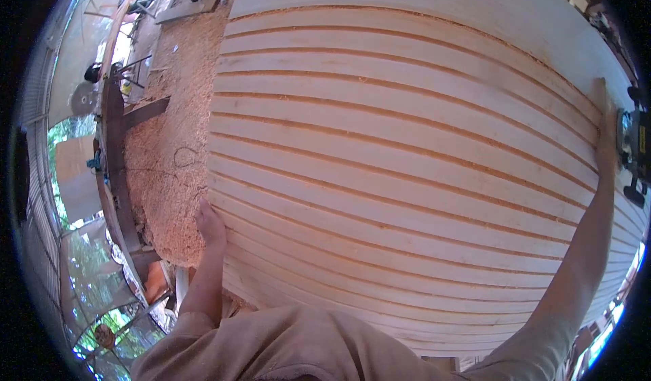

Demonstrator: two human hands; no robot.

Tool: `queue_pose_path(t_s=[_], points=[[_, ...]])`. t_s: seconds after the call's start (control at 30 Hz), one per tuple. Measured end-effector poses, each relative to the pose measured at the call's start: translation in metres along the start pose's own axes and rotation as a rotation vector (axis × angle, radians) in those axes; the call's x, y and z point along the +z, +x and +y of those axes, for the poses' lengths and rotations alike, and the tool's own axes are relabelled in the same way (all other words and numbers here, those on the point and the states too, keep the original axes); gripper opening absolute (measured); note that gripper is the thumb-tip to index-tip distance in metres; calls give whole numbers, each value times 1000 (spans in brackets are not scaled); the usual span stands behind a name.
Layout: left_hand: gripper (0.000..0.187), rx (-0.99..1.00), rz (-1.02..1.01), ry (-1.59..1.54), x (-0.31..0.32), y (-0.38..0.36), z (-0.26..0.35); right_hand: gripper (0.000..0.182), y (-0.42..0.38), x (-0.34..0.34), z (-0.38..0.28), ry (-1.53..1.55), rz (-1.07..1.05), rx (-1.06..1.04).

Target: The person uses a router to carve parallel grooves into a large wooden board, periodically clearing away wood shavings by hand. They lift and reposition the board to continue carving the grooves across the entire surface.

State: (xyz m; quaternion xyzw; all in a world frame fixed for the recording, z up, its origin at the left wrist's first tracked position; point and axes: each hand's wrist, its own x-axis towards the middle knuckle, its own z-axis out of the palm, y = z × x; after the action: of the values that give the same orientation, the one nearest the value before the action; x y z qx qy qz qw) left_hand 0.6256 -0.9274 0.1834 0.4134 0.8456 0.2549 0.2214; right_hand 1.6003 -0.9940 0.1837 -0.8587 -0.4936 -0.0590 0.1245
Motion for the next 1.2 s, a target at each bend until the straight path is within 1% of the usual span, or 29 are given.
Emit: queue_pose_path(t_s=[0.03,0.1,0.13,0.17,0.23,0.27,0.3,0.37,0.4,0.43,0.5,0.53,0.57,0.6,0.63,0.67,0.73,0.77,0.8,0.87,0.9,0.93,0.97,1.0,1.03,1.07,1.13,1.17,1.2], points=[[59,-9,11,2,0,0,-3,69,0,-3,0,13,-24,22],[57,68,72,36,2,3,0,74,-2,-11,2,31,-64,76],[57,64,74,35,0,3,3,76,-2,-15,4,36,-85,105],[56,50,32,32,-3,0,15,76,0,-17,9,34,-81,104],[56,37,-14,28,-1,-2,23,77,0,-20,21,-64,-124,267],[55,30,32,60,-1,1,21,77,-2,-18,19,-63,-122,267],[55,22,80,93,-1,3,18,75,-4,-12,14,17,-8,211],[54,31,101,33,0,5,14,73,-1,-5,10,104,109,149],[53,41,114,-27,2,7,13,69,5,-3,22,43,110,72],[53,42,119,-27,14,35,-6,65,6,27,17,-15,107,-2],[48,50,246,117,13,41,-12,58,14,23,45,-146,104,-151],[48,51,244,112,8,45,-15,54,17,23,54,-212,104,-224],[53,-10,170,256,4,49,-14,54,17,22,55,-220,110,-219],[61,-64,90,395,5,57,-13,54,15,18,52,-201,64,-152],[61,-52,74,384,6,64,-16,53,12,16,45,-183,18,-83],[55,-8,64,482,8,85,-39,53,2,32,24,-164,-26,-10],[37,203,92,663,0,123,-95,54,1,30,9,-19,-82,129],[34,299,115,738,-1,123,-100,56,0,29,-1,109,-87,200],[31,395,146,814,-1,123,-104,56,-2,22,-15,79,-67,231],[44,223,160,575,-2,123,-95,58,-10,5,-46,-30,-124,330],[50,100,135,400,-2,132,-95,59,-14,6,-53,-76,-152,377],[57,-23,131,227,-2,141,-95,56,-12,12,-42,-123,-178,349],[61,-72,114,192,-8,131,-75,55,-14,9,-41,-149,-190,342],[59,-15,122,227,-11,134,-80,53,-18,5,-40,-175,-203,335],[56,42,128,260,-12,140,-86,55,-23,-10,-64,-158,-194,334],[51,56,129,266,-13,147,-96,56,-26,-21,-83,-145,-189,331],[42,112,121,288,-19,167,-121,57,-33,-30,-96,-156,-156,331],[37,171,110,312,-23,184,-143,58,-35,-33,-101,-143,-124,316],[33,282,99,340,-31,204,-168,58,-37,-35,-104,-127,-95,298]])
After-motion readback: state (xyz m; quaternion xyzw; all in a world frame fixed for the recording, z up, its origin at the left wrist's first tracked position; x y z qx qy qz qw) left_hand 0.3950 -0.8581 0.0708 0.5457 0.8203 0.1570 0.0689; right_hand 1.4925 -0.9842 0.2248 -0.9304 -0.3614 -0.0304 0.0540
